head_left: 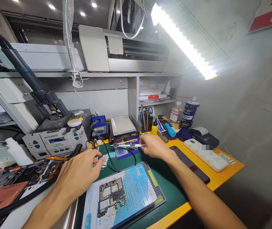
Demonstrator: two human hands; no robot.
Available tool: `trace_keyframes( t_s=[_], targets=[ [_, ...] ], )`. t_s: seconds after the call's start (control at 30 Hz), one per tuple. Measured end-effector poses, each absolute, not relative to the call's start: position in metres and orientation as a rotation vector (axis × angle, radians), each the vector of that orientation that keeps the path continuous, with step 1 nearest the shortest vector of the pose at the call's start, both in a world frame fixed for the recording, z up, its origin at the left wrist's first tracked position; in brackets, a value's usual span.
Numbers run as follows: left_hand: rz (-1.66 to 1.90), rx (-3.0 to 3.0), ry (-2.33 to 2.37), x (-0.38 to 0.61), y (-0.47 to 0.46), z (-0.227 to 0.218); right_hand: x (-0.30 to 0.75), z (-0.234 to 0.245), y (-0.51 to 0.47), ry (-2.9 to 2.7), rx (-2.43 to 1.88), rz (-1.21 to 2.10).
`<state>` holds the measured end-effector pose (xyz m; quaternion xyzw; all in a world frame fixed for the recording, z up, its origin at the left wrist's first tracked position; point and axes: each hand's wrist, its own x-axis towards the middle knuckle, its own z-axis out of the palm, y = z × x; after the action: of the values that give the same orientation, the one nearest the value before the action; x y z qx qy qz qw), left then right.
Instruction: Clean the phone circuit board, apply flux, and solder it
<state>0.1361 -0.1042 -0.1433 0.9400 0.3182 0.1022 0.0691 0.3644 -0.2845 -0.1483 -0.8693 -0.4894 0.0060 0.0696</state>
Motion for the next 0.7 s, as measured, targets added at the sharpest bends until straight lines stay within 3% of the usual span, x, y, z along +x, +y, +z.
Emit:
trace_keyframes(
  t_s=[0.7],
  targets=[
    [0.193, 2.909, 0.912, 0.1363, -0.0989, -0.1498, 0.3616, -0.1461, -0.2864, -1.663, -2.602, 0.193]
  ],
)
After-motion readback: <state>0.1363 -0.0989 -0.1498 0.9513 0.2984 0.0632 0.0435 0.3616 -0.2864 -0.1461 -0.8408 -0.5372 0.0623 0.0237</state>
